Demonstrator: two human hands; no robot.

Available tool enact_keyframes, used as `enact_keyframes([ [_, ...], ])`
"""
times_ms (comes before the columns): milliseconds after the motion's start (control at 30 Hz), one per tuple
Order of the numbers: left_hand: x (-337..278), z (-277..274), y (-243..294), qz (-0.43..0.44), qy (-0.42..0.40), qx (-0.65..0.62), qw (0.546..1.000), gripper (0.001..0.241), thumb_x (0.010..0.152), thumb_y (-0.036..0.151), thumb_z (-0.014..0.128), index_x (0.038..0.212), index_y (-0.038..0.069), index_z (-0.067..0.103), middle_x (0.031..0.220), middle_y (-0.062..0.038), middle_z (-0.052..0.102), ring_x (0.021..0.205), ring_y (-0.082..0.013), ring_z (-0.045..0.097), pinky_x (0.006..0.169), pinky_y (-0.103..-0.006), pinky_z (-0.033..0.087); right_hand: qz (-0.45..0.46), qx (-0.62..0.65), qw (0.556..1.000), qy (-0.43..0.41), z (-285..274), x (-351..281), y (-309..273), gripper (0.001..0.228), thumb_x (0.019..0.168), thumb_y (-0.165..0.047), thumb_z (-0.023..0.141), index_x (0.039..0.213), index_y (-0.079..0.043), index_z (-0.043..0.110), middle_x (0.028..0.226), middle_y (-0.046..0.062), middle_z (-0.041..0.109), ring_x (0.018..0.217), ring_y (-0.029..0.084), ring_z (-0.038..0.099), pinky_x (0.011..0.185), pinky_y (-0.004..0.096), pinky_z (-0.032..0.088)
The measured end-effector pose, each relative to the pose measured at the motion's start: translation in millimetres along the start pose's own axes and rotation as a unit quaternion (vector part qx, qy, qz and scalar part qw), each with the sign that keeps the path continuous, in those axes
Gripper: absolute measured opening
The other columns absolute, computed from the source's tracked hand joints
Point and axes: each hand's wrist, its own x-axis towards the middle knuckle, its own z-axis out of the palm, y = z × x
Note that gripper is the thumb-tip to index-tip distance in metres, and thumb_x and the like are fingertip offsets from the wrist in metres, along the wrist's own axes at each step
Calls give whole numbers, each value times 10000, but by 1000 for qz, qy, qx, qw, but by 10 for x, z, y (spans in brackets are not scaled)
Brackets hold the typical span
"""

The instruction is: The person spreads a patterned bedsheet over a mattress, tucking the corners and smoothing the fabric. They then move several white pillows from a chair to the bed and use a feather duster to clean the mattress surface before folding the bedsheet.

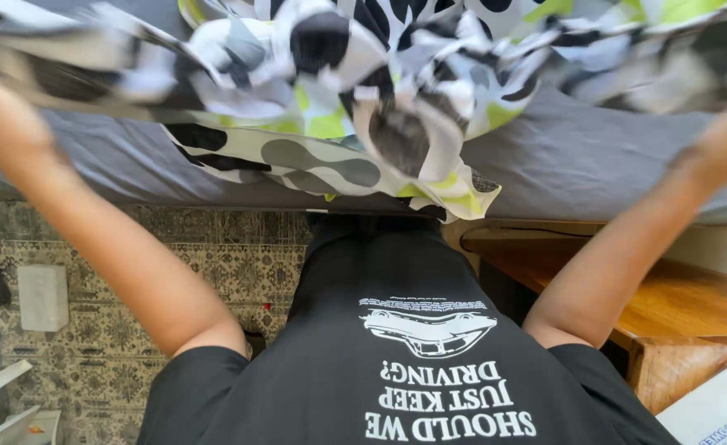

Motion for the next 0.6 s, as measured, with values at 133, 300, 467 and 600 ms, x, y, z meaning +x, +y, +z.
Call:
enact_keyframes([
  [133, -467, 693, 1017, -224, -155, 251, 929, 130, 1110, 131, 583, 1105, 16, 643, 1004, -67, 700, 824, -153, 631, 687, -314, 481, 10, -125, 980, -152, 951, -720, -974, 91, 1083, -6, 776, 1157, 39, 748, 940, 53, 684, 758, 62, 581, 641, 223, 444],
  [300, -776, 523, 955, -203, -127, 284, 928, 158, 1137, 154, 610, 1081, 19, 670, 940, -89, 707, 802, -165, 653, 696, -318, 499, 123, -109, 974, -157, 1057, -1034, -1091, 124, 1038, -97, 803, 1003, 18, 772, 838, -4, 715, 729, 33, 624, 652, 199, 500],
  [467, -657, -524, 770, 14, -62, 244, 968, 176, 1174, 67, 534, 1181, -45, 670, 1118, -167, 733, 1029, -209, 721, 926, -364, 587, 40, -123, 975, -179, 256, -510, -734, 75, 1061, -25, 785, 1054, 50, 782, 962, 33, 733, 866, 86, 670, 783, 235, 542],
  [600, -703, -1057, 467, -185, 45, 351, 917, 239, 1213, 158, 511, 1137, -22, 649, 992, -123, 711, 872, -190, 649, 786, -348, 524, 25, -101, 989, -107, -568, -53, -636, 157, 1059, -81, 737, 1166, 35, 744, 1098, 73, 760, 1004, 142, 716, 912, 291, 590],
])
